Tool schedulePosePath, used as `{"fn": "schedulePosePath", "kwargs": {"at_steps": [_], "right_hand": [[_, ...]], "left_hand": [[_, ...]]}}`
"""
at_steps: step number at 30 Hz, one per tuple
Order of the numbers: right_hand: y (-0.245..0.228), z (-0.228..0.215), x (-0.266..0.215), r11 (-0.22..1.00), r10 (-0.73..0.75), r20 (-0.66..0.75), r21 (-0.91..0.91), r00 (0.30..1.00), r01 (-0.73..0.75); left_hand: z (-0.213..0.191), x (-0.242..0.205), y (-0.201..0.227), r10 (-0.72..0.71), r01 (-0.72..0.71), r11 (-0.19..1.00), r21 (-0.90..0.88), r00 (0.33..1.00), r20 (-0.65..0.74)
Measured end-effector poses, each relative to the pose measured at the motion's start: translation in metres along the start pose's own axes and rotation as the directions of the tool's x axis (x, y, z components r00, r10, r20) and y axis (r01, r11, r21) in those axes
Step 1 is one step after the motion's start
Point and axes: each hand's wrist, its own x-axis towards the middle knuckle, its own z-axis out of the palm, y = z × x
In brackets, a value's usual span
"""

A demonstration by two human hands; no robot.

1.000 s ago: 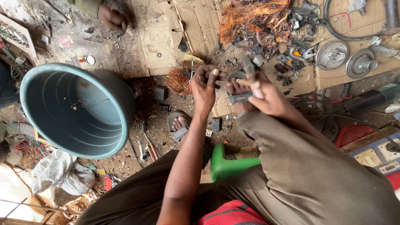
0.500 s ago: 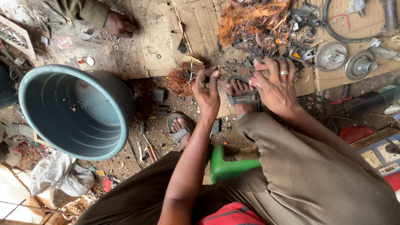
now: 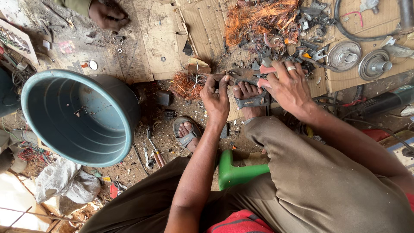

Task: The person sits on a low stool and uses pliers to strip insulation from copper wires. They separate the copper strands from the plastic sheathing and place the stripped copper into a nearby blue bucket.

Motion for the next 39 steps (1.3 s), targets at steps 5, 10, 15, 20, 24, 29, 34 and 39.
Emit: {"fn": "schedulePosePath", "kwargs": {"at_steps": [5,10,15,20,24,29,34,39], "right_hand": [[0.007,0.008,0.003,0.995,-0.048,-0.036,0.084,0.998,0.051],[0.006,0.018,0.001,0.829,0.131,0.406,0.455,0.904,-0.325],[0.007,0.04,-0.011,0.594,0.028,0.648,0.602,0.761,-0.534],[-0.002,0.054,-0.024,0.368,-0.05,0.532,0.797,0.845,-0.48],[-0.003,0.038,-0.017,0.734,0.126,0.441,0.562,0.889,-0.382],[0.005,0.01,-0.008,0.902,0.022,0.093,0.428,0.995,-0.06],[0.006,0.002,0.007,0.949,0.011,0.119,0.313,0.993,-0.048],[-0.02,0.023,0.003,0.727,0.18,0.19,0.635,0.965,-0.26]], "left_hand": [[0.001,0.002,-0.018,-0.002,0.005,0.995,-0.096,0.999,0.033],[-0.012,0.006,-0.027,-0.069,0.091,0.954,-0.285,0.994,0.084],[-0.017,0.009,-0.026,-0.058,0.09,0.92,-0.381,0.994,0.095],[-0.02,0.007,-0.017,-0.113,0.153,0.892,-0.425,0.987,0.117],[-0.029,0.023,-0.002,0.04,-0.044,0.999,0.018,0.986,0.161],[-0.045,0.041,0.009,0.472,-0.609,0.664,0.435,0.792,0.388],[-0.028,0.05,-0.005,-0.024,-0.384,0.635,0.67,0.857,0.514],[-0.009,0.028,-0.03,0.054,-0.211,0.642,0.737,0.971,0.232]]}}
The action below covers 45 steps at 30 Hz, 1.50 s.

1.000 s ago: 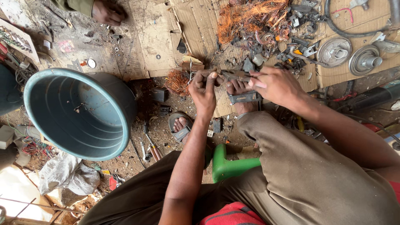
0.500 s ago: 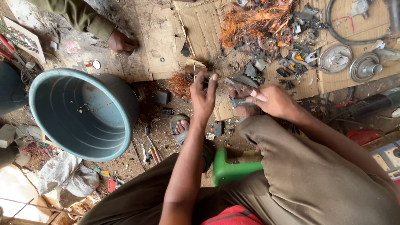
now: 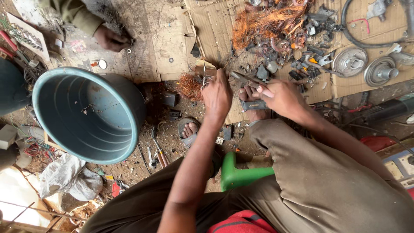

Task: The person sits on a low stool and uses pliers to strip insulation from copper wires. They separate the copper strands from the plastic sheathing and place the stripped copper into a nearby blue bucket.

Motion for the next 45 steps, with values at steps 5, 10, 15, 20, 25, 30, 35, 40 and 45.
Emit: {"fn": "schedulePosePath", "kwargs": {"at_steps": [5,10,15,20,25,30,35,40,45], "right_hand": [[-0.006,0.028,0.0,0.895,0.305,0.192,0.277,0.933,-0.349],[-0.01,0.021,-0.006,0.567,0.291,0.462,0.622,0.838,-0.54],[-0.001,0.006,-0.003,0.997,0.07,-0.027,-0.034,0.997,-0.071],[0.017,-0.005,0.004,0.796,-0.319,-0.151,-0.578,0.936,0.179],[0.027,-0.006,0.008,0.918,-0.231,-0.114,-0.355,0.966,0.178],[0.028,-0.005,0.003,0.743,0.199,0.486,0.492,0.851,-0.454],[0.027,-0.014,-0.006,0.281,-0.062,0.642,0.746,0.764,-0.604],[0.015,-0.019,0.018,0.89,0.138,0.35,0.368,0.927,-0.271],[-0.013,0.004,0.029,0.973,0.195,0.171,-0.16,0.966,-0.168]], "left_hand": [[0.015,-0.009,0.019,-0.177,0.144,0.979,-0.142,0.951,-0.255],[0.011,-0.011,0.033,-0.153,0.038,0.952,-0.303,0.918,-0.365],[0.007,-0.01,0.03,-0.274,0.208,0.874,-0.44,0.958,-0.091],[0.015,-0.008,0.025,-0.39,0.483,0.182,-0.857,0.835,0.388],[0.022,-0.012,0.035,-0.404,0.321,0.493,-0.809,0.908,0.114],[0.021,-0.01,0.022,-0.139,0.093,0.915,-0.394,0.986,-0.09],[0.016,-0.027,-0.008,0.218,-0.333,0.895,-0.298,0.908,-0.359],[0.003,-0.024,-0.03,-0.168,-0.026,0.838,-0.546,0.938,-0.303],[-0.034,-0.007,-0.074,-0.457,-0.063,0.536,-0.842,0.817,-0.352]]}}
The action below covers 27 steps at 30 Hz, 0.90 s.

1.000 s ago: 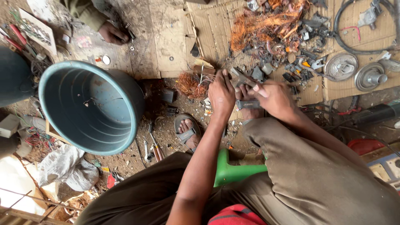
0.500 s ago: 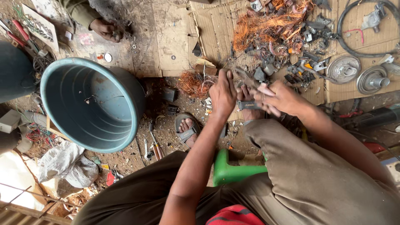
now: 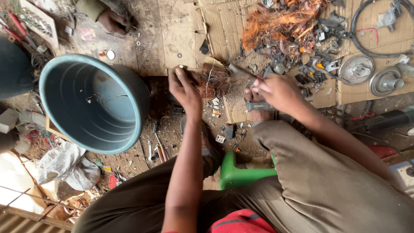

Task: The person sits on a low stool and uses pliers to strip insulation from copper wires. They separate the copper strands from the plastic sheathing and place the stripped copper into a nearby blue bucket.

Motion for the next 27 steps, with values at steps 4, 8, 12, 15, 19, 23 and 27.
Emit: {"fn": "schedulePosePath", "kwargs": {"at_steps": [4,8,12,15,19,23,27], "right_hand": [[-0.019,0.002,0.003,0.945,-0.325,-0.178,-0.084,0.929,0.315],[-0.012,-0.003,-0.007,0.966,-0.257,-0.068,-0.013,0.964,0.257],[0.004,-0.014,-0.027,0.889,-0.287,-0.163,0.322,0.944,0.326],[0.012,-0.028,-0.057,0.86,-0.293,-0.279,0.341,0.914,0.38],[0.02,-0.034,-0.105,0.909,-0.144,-0.458,0.289,0.877,0.3],[0.035,-0.028,-0.127,0.963,-0.09,-0.548,0.166,0.832,0.214],[0.049,-0.013,-0.135,0.99,-0.023,-0.576,0.1,0.817,0.098]], "left_hand": [[-0.016,0.033,0.018,-0.065,0.068,0.991,-0.113,0.997,0.03],[-0.03,0.052,0.02,-0.128,0.128,0.992,0.009,0.991,0.037],[-0.04,0.07,0.0,-0.298,0.3,0.953,-0.049,0.954,0.039],[-0.033,0.088,-0.024,-0.311,0.317,0.942,-0.106,0.948,0.067],[-0.006,0.133,-0.057,-0.334,0.33,0.942,0.064,0.942,0.047],[0.016,0.18,-0.083,-0.337,0.337,0.942,-0.005,0.941,-0.021],[0.01,0.188,-0.099,-0.319,0.318,0.947,-0.036,0.947,-0.038]]}}
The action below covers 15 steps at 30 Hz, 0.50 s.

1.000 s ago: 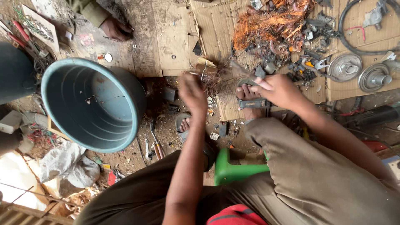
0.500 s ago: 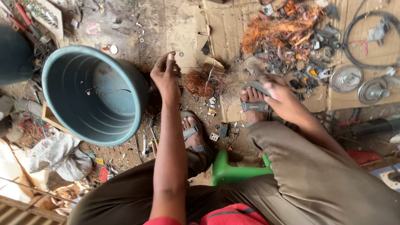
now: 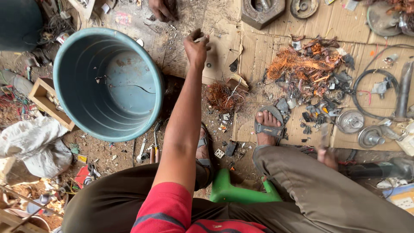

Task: The person sits on a low stool and uses pliers to strip insulation from copper wires. They separate the copper strands from the plastic sheathing and place the stripped copper into a nearby blue bucket.

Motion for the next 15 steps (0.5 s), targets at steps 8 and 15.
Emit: {"fn": "schedulePosePath", "kwargs": {"at_steps": [8,15], "right_hand": [[0.008,0.036,0.013,0.98,0.066,0.078,-0.193,0.995,-0.05],[-0.024,0.044,0.043,0.947,-0.306,0.116,-0.069,0.945,0.315]], "left_hand": [[-0.045,-0.118,-0.011,0.223,-0.159,0.936,0.314,0.958,-0.18],[-0.017,-0.225,-0.016,0.002,0.185,0.898,0.4,0.905,-0.425]]}}
